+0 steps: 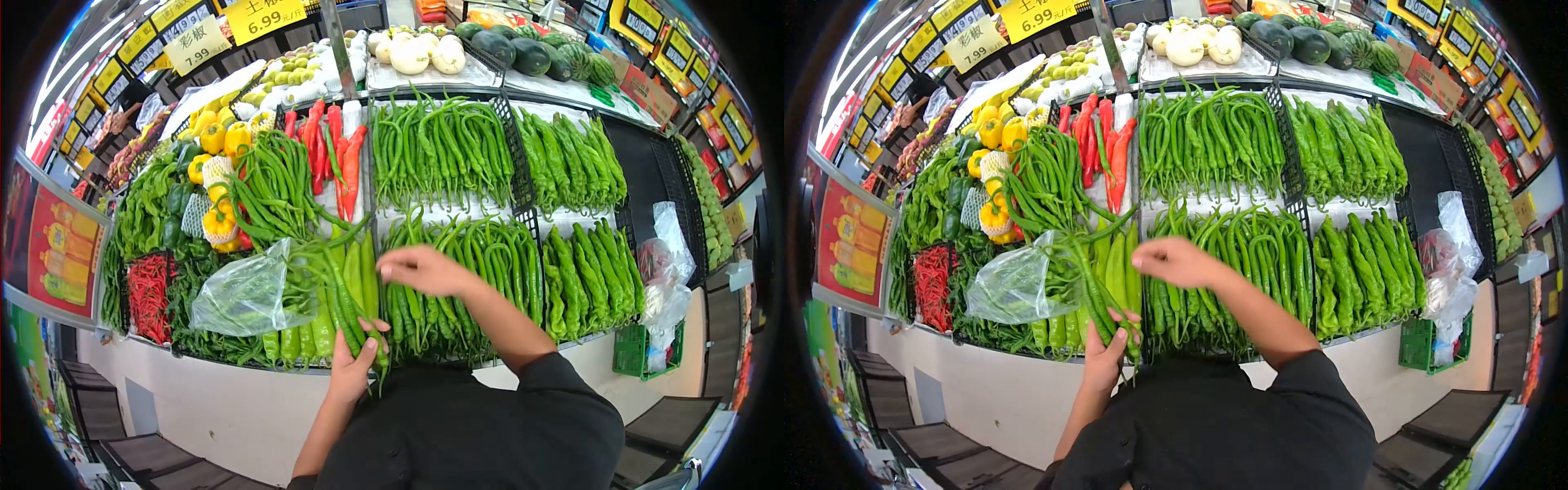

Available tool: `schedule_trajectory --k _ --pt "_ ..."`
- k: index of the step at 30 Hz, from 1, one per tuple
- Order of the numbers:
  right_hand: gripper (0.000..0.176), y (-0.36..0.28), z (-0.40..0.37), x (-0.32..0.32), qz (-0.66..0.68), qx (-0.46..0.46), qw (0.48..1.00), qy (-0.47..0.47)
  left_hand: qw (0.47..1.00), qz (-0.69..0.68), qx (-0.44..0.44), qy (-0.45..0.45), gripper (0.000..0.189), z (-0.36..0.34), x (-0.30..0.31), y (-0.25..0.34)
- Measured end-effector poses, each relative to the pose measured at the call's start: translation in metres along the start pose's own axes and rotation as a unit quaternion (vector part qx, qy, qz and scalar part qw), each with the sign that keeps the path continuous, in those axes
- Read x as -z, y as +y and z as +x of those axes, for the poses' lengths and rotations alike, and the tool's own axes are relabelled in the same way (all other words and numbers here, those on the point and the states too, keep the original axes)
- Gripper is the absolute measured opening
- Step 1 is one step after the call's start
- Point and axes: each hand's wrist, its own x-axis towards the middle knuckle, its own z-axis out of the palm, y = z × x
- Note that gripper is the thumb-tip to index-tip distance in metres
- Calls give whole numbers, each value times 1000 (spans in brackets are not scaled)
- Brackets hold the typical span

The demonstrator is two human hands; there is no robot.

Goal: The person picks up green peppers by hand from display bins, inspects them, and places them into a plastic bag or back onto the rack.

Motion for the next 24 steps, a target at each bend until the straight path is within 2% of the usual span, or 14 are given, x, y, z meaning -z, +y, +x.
schedule_trajectory --k 2,4,5,8,14,15,17,20,24 --pt "36 -10 -21 -28 47 -39 997 -45 999 12 20 -36 26 2 -2 0" --pt "38 -30 -31 -39 160 -137 969 -131 996 21 38 -78 25 4 1 -4" --pt "35 -26 -36 -44 176 -172 961 -123 993 33 42 -105 24 7 2 -4" --pt "25 -34 -40 -51 284 -142 946 -68 991 55 13 -124 24 10 5 -6" --pt "20 -45 -33 -60 287 -50 956 -24 997 5 -20 -75 24 23 13 9" --pt "20 -45 -32 -60 292 -55 954 -30 995 14 -32 -92 23 27 18 7" --pt "20 -42 -30 -59 303 -64 950 -44 997 25 -19 -71 22 27 21 6" --pt "23 -24 -10 -43 214 -47 970 110 998 57 -22 3 21 31 23 6" --pt "26 -43 52 39 36 -88 960 262 996 57 -29 58 22 35 43 3"
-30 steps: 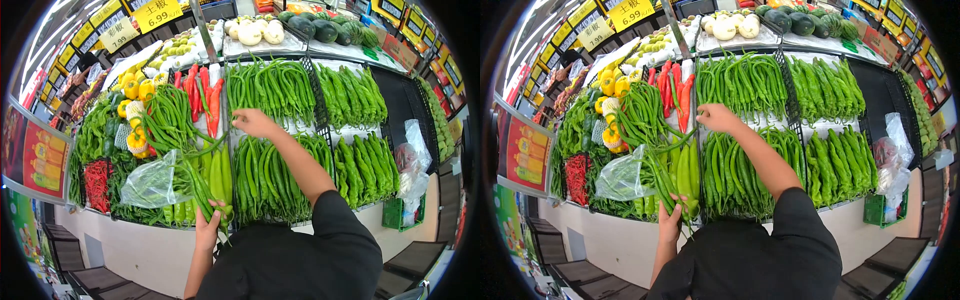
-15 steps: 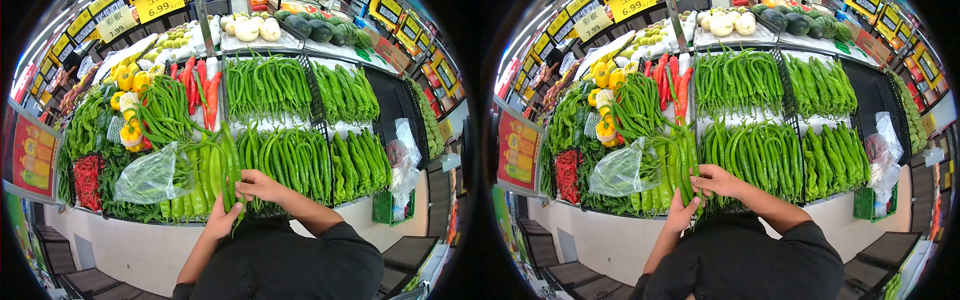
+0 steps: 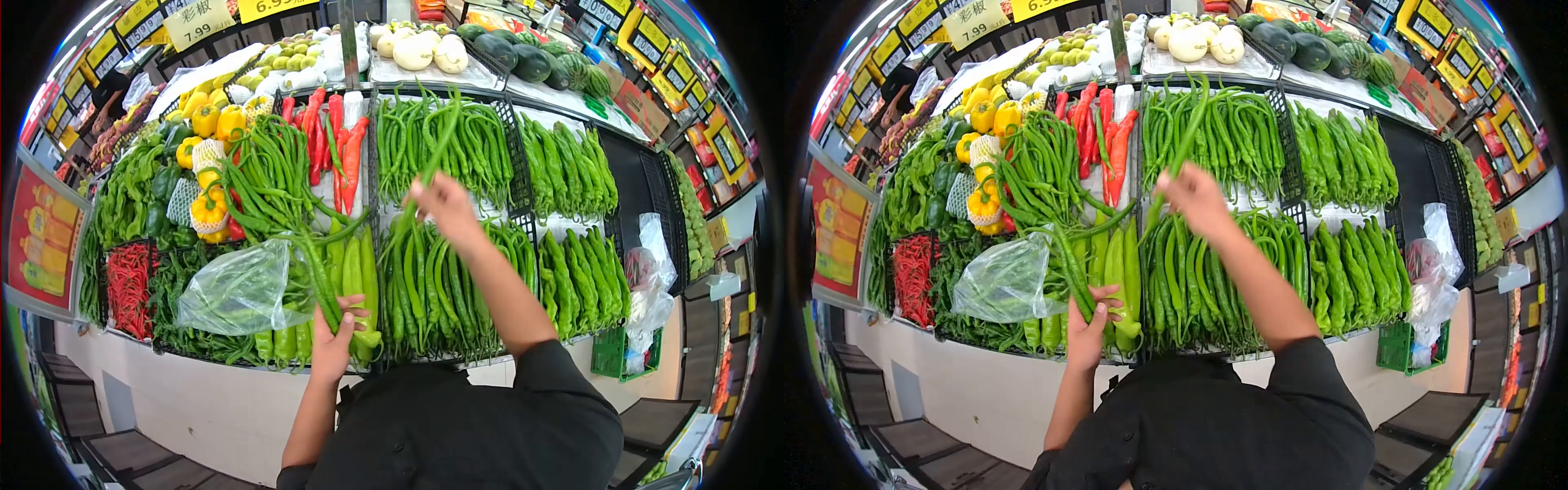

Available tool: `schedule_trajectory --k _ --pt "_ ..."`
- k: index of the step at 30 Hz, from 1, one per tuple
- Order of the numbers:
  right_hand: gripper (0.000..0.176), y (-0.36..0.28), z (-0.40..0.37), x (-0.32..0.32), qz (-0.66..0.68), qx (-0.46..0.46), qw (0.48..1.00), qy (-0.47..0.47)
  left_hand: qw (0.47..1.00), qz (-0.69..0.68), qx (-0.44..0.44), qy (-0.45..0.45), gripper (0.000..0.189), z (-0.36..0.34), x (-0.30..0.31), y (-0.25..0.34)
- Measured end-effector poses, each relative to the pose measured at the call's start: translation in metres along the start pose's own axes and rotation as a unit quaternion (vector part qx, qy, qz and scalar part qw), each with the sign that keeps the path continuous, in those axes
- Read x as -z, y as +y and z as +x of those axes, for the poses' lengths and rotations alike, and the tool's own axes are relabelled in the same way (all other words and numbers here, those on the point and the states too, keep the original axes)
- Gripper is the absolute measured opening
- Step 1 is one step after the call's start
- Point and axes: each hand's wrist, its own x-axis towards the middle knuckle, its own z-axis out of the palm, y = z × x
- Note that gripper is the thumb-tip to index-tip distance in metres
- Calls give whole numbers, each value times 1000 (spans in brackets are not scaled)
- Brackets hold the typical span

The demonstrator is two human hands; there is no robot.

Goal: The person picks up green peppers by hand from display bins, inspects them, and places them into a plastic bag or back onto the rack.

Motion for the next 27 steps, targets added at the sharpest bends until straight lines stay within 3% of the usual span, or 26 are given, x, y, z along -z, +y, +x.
schedule_trajectory --k 4,10,11,14,19,27 --pt "34 41 121 35 -33 13 997 75 1000 11 4 14 22 1 14 -4" --pt "45 84 225 32 -213 -63 973 57 999 6 21 35 22 6 11 -6" --pt "43 89 232 31 -270 -94 958 17 999 8 26 34 22 7 10 -7" --pt "46 141 249 19 -417 -15 909 9 999 7 33 24 23 10 11 -10" --pt "48 138 231 7 -434 33 899 40 999 12 45 9 22 15 11 -11" --pt "48 132 214 -2 -418 17 908 15 999 15 45 -18 20 20 5 -7"
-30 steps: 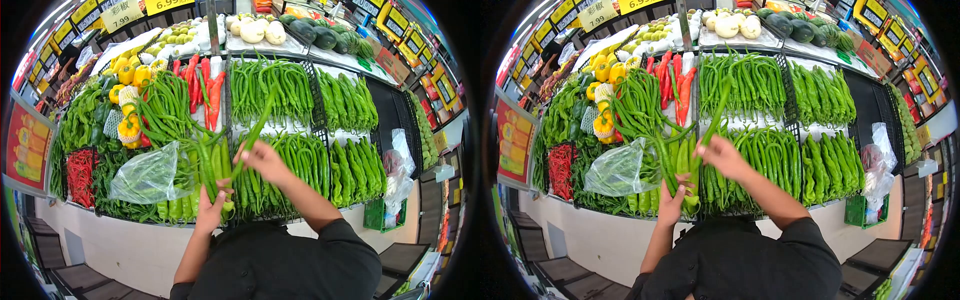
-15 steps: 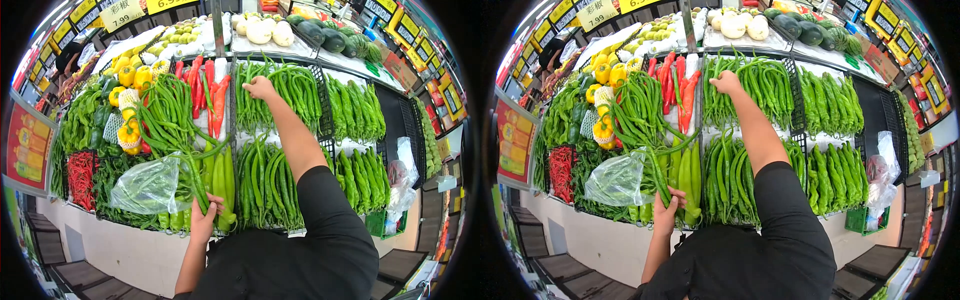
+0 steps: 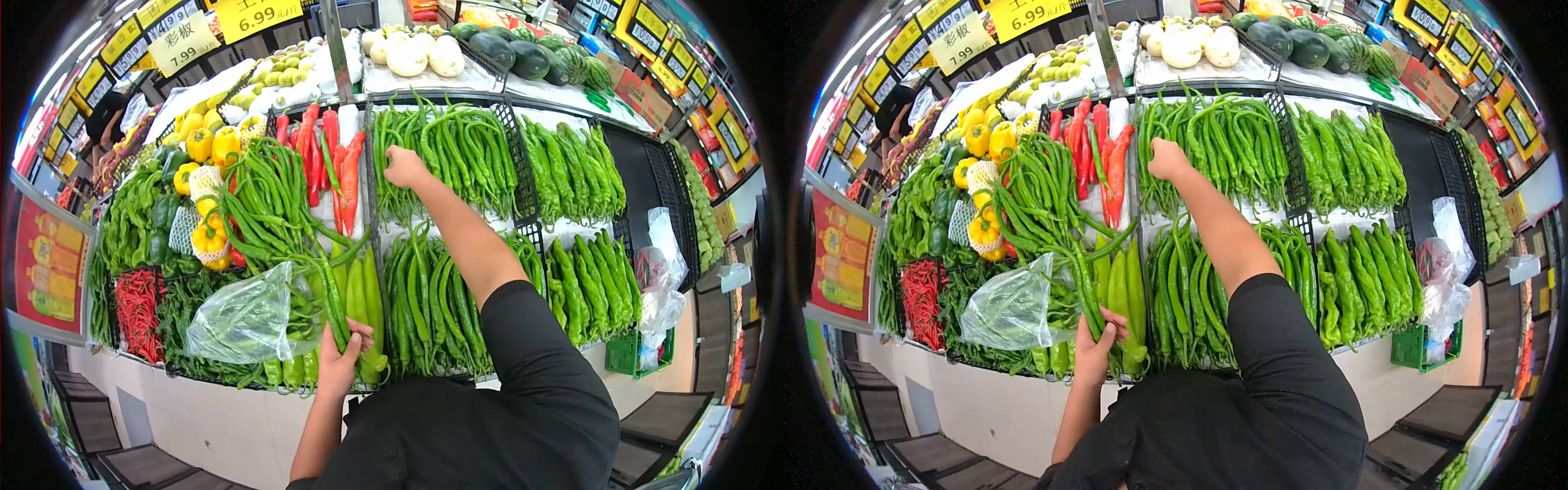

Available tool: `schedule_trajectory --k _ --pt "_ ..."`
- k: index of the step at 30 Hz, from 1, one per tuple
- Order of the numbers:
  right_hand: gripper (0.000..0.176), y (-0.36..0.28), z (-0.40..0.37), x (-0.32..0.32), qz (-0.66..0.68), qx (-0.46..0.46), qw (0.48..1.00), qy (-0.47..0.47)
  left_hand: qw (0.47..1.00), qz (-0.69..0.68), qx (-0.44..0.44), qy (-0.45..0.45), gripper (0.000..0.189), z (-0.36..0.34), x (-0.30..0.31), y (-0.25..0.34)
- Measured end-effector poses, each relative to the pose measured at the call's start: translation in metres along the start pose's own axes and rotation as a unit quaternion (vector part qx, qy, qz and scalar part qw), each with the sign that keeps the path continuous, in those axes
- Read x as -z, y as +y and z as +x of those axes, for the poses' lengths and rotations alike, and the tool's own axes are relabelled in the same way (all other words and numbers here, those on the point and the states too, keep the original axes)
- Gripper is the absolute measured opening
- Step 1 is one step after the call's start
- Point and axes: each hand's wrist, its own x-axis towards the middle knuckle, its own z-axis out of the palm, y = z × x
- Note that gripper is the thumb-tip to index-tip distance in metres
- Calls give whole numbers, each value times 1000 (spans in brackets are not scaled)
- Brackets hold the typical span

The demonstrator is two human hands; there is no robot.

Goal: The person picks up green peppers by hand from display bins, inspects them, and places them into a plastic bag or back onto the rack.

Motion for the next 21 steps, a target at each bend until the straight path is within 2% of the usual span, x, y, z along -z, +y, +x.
schedule_trajectory --k 4,7,8,10,13,15,17,21 --pt "54 -4 -18 12 37 32 999 -10 1000 0 -6 4 20 -6 0 1" --pt "53 -31 -53 42 158 23 987 -20 1000 -1 4 -4 24 -10 3 3" --pt "50 -37 -67 46 174 45 984 7 1000 0 5 -3 26 -12 2 5" --pt "44 -56 -106 66 236 71 968 -39 1000 1 8 1 30 -11 -3 13" --pt "35 -74 -174 76 300 121 936 -139 1000 -4 -5 -15 47 -8 -9 17" --pt "32 -93 -225 85 305 114 923 -205 1000 -11 -8 -20 52 -7 -12 18" --pt "30 -88 -260 63 366 161 892 -213 1000 -8 -18 -20 52 -3 -17 16" --pt "26 -96 -298 48 433 101 869 -217 999 9 -34 -33 46 -1 -27 12"
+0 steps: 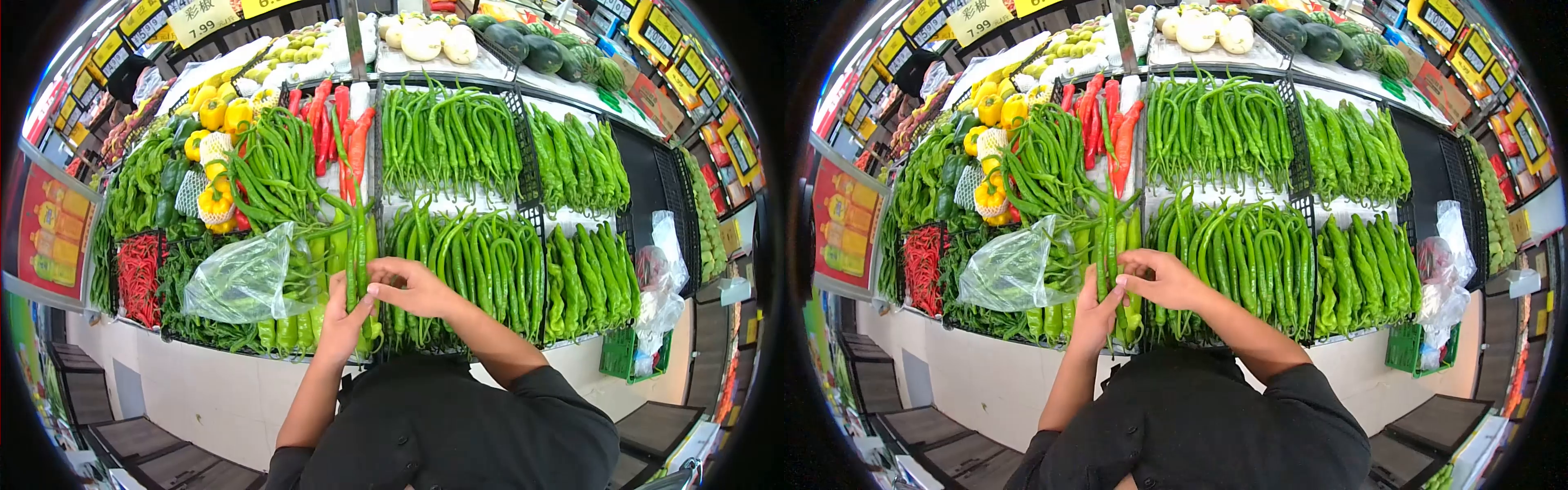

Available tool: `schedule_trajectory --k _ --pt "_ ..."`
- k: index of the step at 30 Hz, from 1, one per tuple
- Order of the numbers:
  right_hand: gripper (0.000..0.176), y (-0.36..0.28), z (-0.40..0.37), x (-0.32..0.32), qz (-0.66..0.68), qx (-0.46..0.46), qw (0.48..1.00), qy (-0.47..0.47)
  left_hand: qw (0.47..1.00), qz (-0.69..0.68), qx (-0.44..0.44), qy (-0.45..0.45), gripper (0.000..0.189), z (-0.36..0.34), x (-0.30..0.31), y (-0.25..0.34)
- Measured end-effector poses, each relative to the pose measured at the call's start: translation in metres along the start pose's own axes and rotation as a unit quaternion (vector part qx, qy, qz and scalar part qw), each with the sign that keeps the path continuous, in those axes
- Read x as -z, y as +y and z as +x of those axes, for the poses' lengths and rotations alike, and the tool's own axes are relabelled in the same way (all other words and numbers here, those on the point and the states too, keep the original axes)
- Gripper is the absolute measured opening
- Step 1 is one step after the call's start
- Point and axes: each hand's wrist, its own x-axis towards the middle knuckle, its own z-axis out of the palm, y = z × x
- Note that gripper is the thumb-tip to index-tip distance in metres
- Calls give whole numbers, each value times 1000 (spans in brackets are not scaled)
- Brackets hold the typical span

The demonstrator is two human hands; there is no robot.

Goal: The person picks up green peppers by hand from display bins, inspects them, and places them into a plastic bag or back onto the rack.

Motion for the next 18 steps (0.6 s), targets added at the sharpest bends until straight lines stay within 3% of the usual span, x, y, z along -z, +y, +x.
schedule_trajectory --k 2,3,9,12,14,17,18 --pt "25 4 -3 -4 6 -23 1000 4 1000 -5 1 5 46 -2 -4 -3" --pt "23 5 -2 -4 -46 17 999 4 1000 -7 1 8 47 -3 -5 -4" --pt "13 -1 -5 -9 12 21 1000 6 1000 22 -22 -2 50 -5 1 -10" --pt "19 2 8 2 -11 86 992 87 999 36 -20 18 65 -6 2 -1" --pt "19 -10 22 22 78 34 988 127 998 -10 -20 51 67 -7 6 -3" --pt "20 -17 65 86 -47 77 970 227 997 -18 -5 73 64 -8 12 6" --pt "22 -19 84 108 -30 82 966 242 996 -23 10 80 63 -9 14 6"
